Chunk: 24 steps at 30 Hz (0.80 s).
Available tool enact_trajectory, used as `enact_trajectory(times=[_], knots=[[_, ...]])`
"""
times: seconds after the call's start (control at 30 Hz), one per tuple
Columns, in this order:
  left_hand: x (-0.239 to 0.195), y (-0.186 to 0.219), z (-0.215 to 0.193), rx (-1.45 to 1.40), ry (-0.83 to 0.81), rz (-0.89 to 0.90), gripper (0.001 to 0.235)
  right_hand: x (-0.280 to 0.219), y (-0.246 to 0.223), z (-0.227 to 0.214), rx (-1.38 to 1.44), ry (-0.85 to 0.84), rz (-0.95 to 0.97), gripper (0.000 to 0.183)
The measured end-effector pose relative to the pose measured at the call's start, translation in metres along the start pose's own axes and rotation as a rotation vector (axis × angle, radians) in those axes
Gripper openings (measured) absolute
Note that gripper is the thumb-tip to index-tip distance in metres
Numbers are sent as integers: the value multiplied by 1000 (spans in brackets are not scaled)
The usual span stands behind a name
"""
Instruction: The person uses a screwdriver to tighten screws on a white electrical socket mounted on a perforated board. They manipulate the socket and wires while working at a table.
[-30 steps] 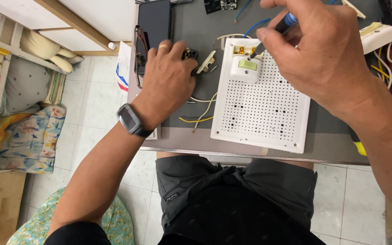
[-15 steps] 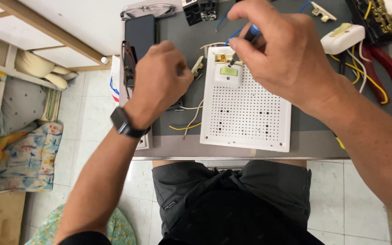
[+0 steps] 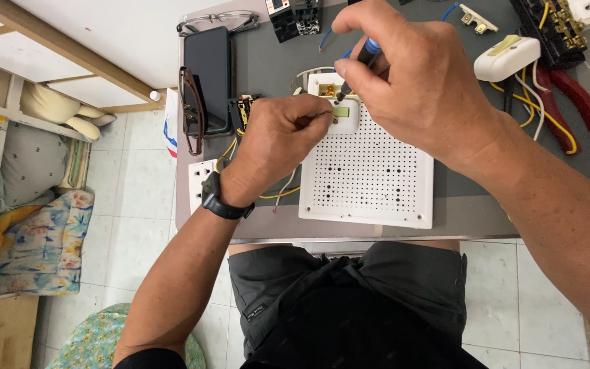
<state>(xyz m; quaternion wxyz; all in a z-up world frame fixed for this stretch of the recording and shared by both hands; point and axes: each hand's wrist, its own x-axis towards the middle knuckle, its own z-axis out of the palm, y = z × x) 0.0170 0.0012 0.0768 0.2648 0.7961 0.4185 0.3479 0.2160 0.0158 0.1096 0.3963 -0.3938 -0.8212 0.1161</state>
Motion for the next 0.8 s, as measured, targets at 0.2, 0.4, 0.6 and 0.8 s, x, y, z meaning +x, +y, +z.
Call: enact_trajectory(times=[0.2,0.4,0.6,0.8], knots=[[6,6,-7,100,-108,13,20,-2,1,-1,-13,15,-15,25],[-6,6,-10,129,-47,91,8,-2,-3,-6,48,-14,64,22],[-29,1,-1,-96,-85,-52,12,-5,5,-3,33,29,-28,27],[-39,-4,9,471,-131,113,8,-6,12,3,-18,64,-118,25]])
